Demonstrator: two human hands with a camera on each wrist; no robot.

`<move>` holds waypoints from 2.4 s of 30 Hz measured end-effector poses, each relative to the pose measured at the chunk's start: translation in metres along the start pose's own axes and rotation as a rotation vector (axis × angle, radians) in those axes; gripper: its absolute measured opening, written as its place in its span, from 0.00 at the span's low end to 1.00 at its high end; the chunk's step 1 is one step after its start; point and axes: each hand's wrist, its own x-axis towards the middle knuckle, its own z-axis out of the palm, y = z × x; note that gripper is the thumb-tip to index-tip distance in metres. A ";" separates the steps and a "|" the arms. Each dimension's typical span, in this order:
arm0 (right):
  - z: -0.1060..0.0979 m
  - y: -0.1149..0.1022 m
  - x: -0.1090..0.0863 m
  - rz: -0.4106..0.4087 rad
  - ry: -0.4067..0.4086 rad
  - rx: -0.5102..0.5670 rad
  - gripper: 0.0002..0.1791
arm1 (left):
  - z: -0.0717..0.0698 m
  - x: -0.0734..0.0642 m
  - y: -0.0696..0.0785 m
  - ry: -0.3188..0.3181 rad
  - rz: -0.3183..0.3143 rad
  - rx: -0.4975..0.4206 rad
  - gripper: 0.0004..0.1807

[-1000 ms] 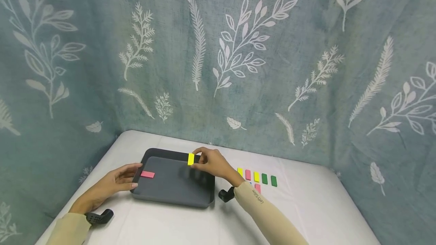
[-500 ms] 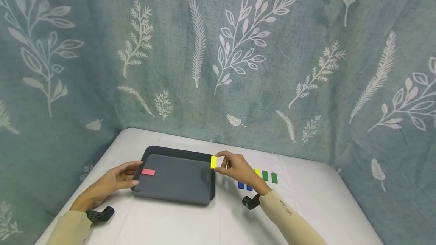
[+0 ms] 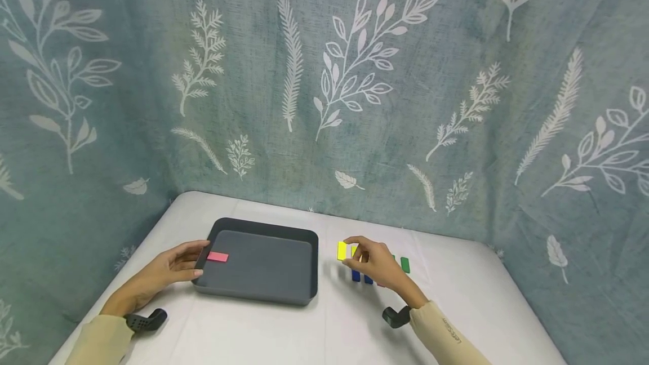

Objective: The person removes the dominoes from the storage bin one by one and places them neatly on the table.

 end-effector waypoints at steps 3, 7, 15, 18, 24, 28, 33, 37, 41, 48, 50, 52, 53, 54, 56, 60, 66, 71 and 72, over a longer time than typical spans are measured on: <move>-0.002 0.009 -0.012 0.028 0.013 0.012 0.25 | 0.000 0.001 0.000 -0.003 0.007 0.006 0.42; -0.006 0.023 -0.026 0.087 0.017 0.059 0.25 | 0.000 0.001 0.000 -0.002 0.008 0.019 0.42; -0.016 0.041 -0.049 0.213 0.033 0.045 0.27 | 0.000 0.000 -0.001 0.000 0.017 0.035 0.41; -0.018 0.046 -0.056 0.253 0.051 0.021 0.26 | -0.001 -0.001 -0.001 -0.003 0.024 0.036 0.41; -0.019 0.056 -0.067 0.308 0.066 0.023 0.27 | 0.000 -0.001 -0.001 0.001 0.038 0.048 0.41; -0.020 0.062 -0.074 0.346 0.073 0.024 0.27 | 0.000 -0.001 -0.001 0.002 0.040 0.047 0.41; -0.020 0.072 -0.082 0.392 0.078 0.020 0.25 | 0.001 -0.002 -0.001 -0.009 0.041 0.045 0.41; -0.021 0.081 -0.087 0.404 0.078 0.019 0.25 | 0.001 -0.001 0.000 -0.009 0.039 0.045 0.41; -0.023 0.085 -0.091 0.439 0.075 0.032 0.27 | 0.001 -0.001 0.000 0.000 0.030 0.044 0.42; -0.023 0.087 -0.094 0.470 0.066 0.050 0.26 | 0.002 -0.002 0.000 0.002 0.028 0.047 0.42; -0.022 0.087 -0.094 0.474 0.063 0.050 0.26 | 0.002 -0.002 0.000 0.005 0.028 0.049 0.42; -0.021 0.088 -0.094 0.477 0.061 0.049 0.26 | 0.003 -0.002 0.001 0.007 0.029 0.049 0.42; -0.021 0.088 -0.094 0.477 0.060 0.045 0.26 | 0.003 -0.002 0.001 0.009 0.028 0.050 0.42; -0.021 0.089 -0.094 0.478 0.057 0.040 0.26 | 0.003 -0.002 0.002 0.010 0.026 0.048 0.42; -0.021 0.090 -0.094 0.482 0.053 0.031 0.26 | 0.004 -0.002 0.002 0.013 0.021 0.046 0.42; -0.021 0.091 -0.095 0.505 0.041 0.029 0.26 | 0.004 -0.003 0.002 0.012 0.017 0.041 0.43; -0.021 0.092 -0.095 0.511 0.028 0.034 0.26 | 0.004 -0.004 -0.001 0.012 0.029 0.039 0.42; -0.022 0.091 -0.095 0.507 0.023 0.033 0.25 | 0.005 -0.003 -0.001 0.016 0.022 0.032 0.42; -0.022 0.091 -0.095 0.509 0.022 0.034 0.25 | 0.006 -0.004 -0.001 0.019 0.021 0.031 0.43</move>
